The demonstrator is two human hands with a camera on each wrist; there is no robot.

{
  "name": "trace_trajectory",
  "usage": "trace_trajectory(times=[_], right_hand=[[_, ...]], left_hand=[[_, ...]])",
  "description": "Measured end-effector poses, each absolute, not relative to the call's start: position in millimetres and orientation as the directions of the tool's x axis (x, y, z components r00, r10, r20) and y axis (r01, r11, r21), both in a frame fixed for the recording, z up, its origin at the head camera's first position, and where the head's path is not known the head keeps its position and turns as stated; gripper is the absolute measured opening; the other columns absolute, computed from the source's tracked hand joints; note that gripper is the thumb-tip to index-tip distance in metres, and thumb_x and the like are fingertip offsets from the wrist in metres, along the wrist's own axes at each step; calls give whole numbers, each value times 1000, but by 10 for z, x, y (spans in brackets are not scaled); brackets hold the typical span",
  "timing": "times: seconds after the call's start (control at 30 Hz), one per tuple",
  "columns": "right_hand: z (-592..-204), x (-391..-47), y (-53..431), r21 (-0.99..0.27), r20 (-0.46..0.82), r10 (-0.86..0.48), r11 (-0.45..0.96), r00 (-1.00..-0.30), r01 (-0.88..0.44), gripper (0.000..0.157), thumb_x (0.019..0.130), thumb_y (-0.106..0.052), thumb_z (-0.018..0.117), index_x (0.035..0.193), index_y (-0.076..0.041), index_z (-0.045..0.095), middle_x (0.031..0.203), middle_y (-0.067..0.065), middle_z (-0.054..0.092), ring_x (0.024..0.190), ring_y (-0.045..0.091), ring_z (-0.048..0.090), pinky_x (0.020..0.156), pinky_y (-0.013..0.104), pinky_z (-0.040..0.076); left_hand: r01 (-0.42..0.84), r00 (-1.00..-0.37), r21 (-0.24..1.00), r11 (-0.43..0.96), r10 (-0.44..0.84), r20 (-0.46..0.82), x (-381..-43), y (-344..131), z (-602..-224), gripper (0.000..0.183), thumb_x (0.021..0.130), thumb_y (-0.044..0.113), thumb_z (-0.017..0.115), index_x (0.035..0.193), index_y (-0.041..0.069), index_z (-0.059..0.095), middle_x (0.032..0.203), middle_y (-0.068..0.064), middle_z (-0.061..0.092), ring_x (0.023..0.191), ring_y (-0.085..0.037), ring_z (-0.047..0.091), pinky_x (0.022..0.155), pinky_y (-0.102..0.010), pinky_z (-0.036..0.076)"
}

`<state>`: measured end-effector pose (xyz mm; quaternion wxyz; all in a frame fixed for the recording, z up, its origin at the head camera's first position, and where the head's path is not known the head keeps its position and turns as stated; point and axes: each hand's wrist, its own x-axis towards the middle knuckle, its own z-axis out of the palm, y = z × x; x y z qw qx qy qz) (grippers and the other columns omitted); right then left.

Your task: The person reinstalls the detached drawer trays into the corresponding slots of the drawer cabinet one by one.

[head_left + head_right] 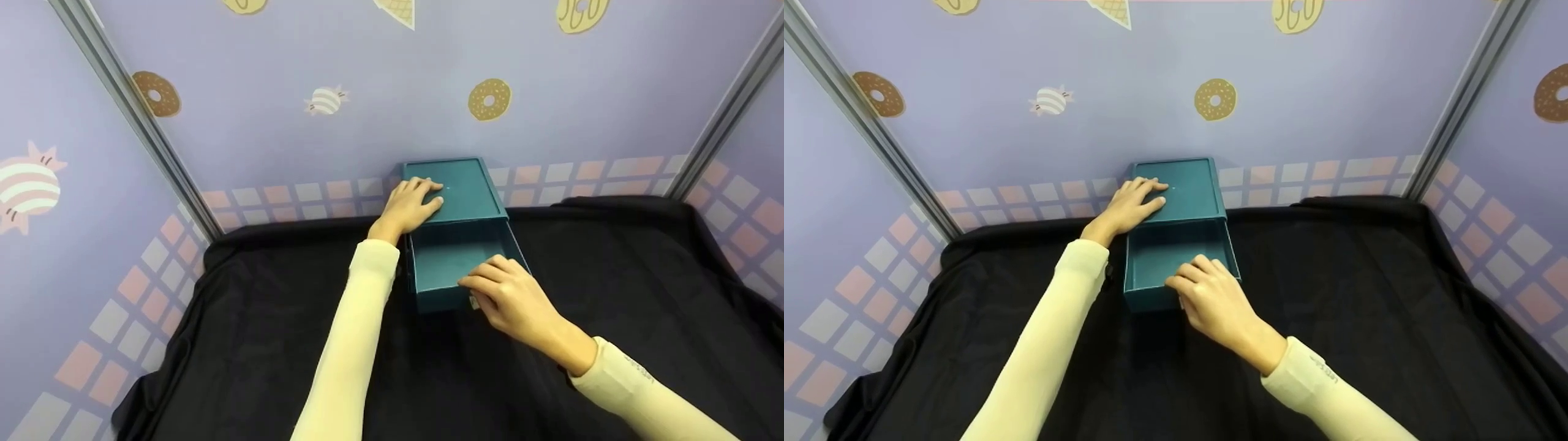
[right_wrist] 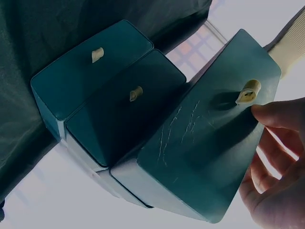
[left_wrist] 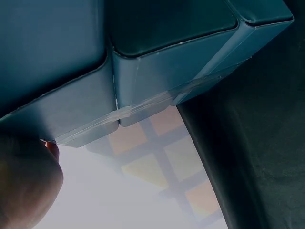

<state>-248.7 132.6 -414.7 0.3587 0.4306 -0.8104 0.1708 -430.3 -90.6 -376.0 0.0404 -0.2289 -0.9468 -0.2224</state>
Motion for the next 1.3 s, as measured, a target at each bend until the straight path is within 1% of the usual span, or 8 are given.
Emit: trace_trajectory(times=[0.17, 0.43, 0.73, 0.8, 0.9, 1.03, 1.17, 1.3], right_hand=[[-4164, -2557, 1330, 35, 744, -554, 590, -373, -807, 27, 88, 3, 76, 110, -10, 82, 107, 2, 76, 97, 23, 64, 74, 37, 50], [-4180, -2683, 1310, 25, 749, -527, 628, -402, -777, 24, 91, -1, 76, 112, -12, 81, 109, 3, 75, 101, 25, 64, 79, 40, 53], [-4209, -2780, 1286, 11, 760, -495, 658, -421, -753, 22, 94, -3, 77, 113, -13, 81, 111, 4, 74, 100, 27, 64, 78, 42, 53], [-4211, -2776, 1282, 17, 766, -490, 663, -417, -748, 23, 94, -4, 77, 115, -13, 80, 115, 6, 73, 103, 28, 64, 79, 44, 54], [-4217, -2734, 1274, 20, 777, -479, 666, -408, -746, 27, 93, -4, 77, 119, -12, 78, 123, 10, 71, 109, 30, 64, 86, 48, 54], [-4245, -2636, 1249, 46, 795, -476, 665, -376, -745, 34, 92, -6, 76, 125, -11, 76, 131, 15, 68, 115, 34, 62, 92, 52, 53], [-4313, -2533, 1226, 99, 801, -492, 670, -340, -736, 32, 94, -10, 72, 126, -12, 76, 128, 15, 67, 112, 35, 62, 89, 51, 52], [-4387, -2456, 1226, 125, 784, -517, 673, -343, -729, 30, 92, -11, 71, 122, -12, 76, 122, 13, 67, 107, 34, 62, 85, 49, 52]], left_hand=[[453, -891, 411, 791, 419, 174, -4315, -885, -3757, 49, 113, 46, 44, 159, 28, 50, 168, -3, 37, 156, -26, 30, 133, -44, 17], [455, -890, 411, 790, 421, 176, -4318, -862, -3738, 49, 113, 46, 44, 159, 28, 50, 169, -3, 37, 156, -26, 30, 133, -44, 17], [443, -895, 412, 796, 418, 155, -4327, -862, -3734, 50, 113, 48, 44, 159, 29, 49, 169, -2, 36, 156, -26, 29, 133, -44, 16], [442, -896, 416, 795, 417, 155, -4324, -865, -3733, 50, 113, 48, 44, 159, 29, 49, 170, -2, 35, 157, -26, 28, 133, -45, 15], [444, -895, 421, 791, 419, 156, -4320, -873, -3732, 50, 113, 47, 44, 159, 28, 49, 170, -3, 35, 157, -27, 27, 133, -46, 15], [444, -895, 423, 790, 414, 166, -4314, -892, -3722, 49, 113, 46, 45, 159, 28, 50, 169, -3, 36, 156, -27, 29, 133, -46, 16], [445, -895, 427, 787, 411, 176, -4306, -908, -3713, 49, 113, 45, 46, 158, 27, 51, 169, -4, 37, 155, -28, 30, 133, -46, 16], [453, -891, 426, 784, 420, 174, -4309, -912, -3728, 50, 113, 45, 45, 159, 26, 50, 170, -4, 36, 155, -28, 30, 133, -46, 17]])
